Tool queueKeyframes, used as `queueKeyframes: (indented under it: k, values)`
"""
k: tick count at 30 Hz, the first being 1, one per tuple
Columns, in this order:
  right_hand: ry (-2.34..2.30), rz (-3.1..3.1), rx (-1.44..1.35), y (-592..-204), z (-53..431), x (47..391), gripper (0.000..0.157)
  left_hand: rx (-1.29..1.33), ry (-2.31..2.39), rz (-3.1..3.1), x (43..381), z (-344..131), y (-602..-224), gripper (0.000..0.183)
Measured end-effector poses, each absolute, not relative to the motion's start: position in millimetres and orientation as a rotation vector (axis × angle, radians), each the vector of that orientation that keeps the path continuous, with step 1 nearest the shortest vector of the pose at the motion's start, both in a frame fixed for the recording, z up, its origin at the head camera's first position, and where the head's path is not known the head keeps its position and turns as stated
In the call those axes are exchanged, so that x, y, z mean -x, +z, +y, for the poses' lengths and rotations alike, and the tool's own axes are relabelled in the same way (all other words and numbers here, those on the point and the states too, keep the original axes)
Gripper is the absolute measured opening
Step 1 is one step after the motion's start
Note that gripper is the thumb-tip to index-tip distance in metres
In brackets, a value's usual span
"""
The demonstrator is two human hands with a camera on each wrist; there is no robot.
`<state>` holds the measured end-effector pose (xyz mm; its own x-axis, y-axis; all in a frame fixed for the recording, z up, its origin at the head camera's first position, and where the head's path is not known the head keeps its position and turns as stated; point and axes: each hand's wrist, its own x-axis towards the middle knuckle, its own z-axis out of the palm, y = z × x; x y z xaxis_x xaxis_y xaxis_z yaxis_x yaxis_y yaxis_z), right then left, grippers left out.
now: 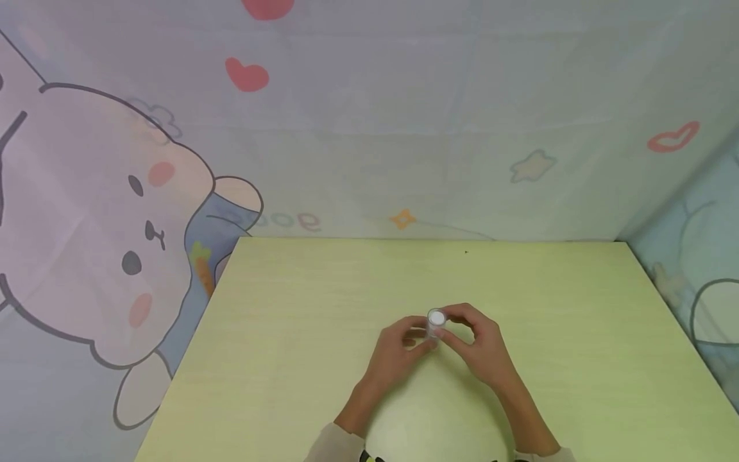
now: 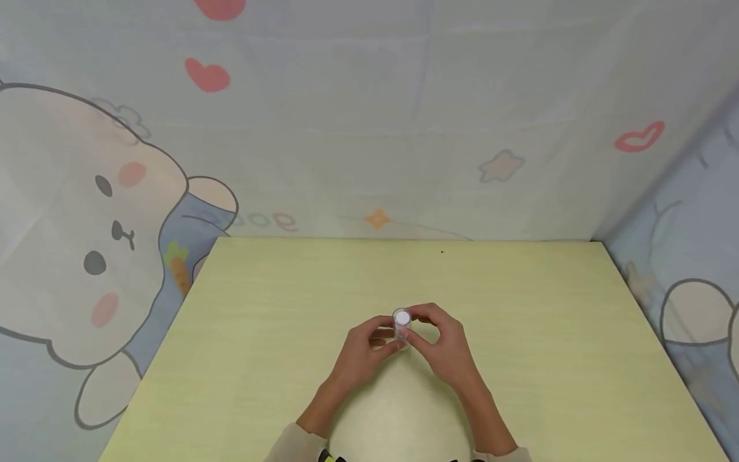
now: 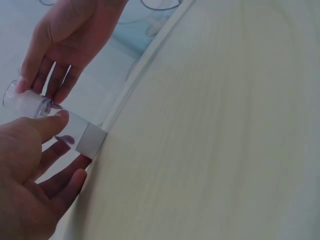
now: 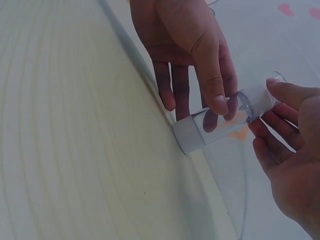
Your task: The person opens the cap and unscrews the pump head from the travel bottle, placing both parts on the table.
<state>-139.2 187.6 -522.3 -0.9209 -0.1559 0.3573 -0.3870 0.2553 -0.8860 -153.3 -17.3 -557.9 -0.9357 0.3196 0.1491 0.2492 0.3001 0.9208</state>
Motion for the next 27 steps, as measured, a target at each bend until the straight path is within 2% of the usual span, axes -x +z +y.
queueKeyframes:
  k: [27]
  values:
    - [1.735,-2.308,-0.447,-519.4,178.7,142.0,0.032,-0.563,1.753,2.515,157.2,-18.5,-550.5,0.037]
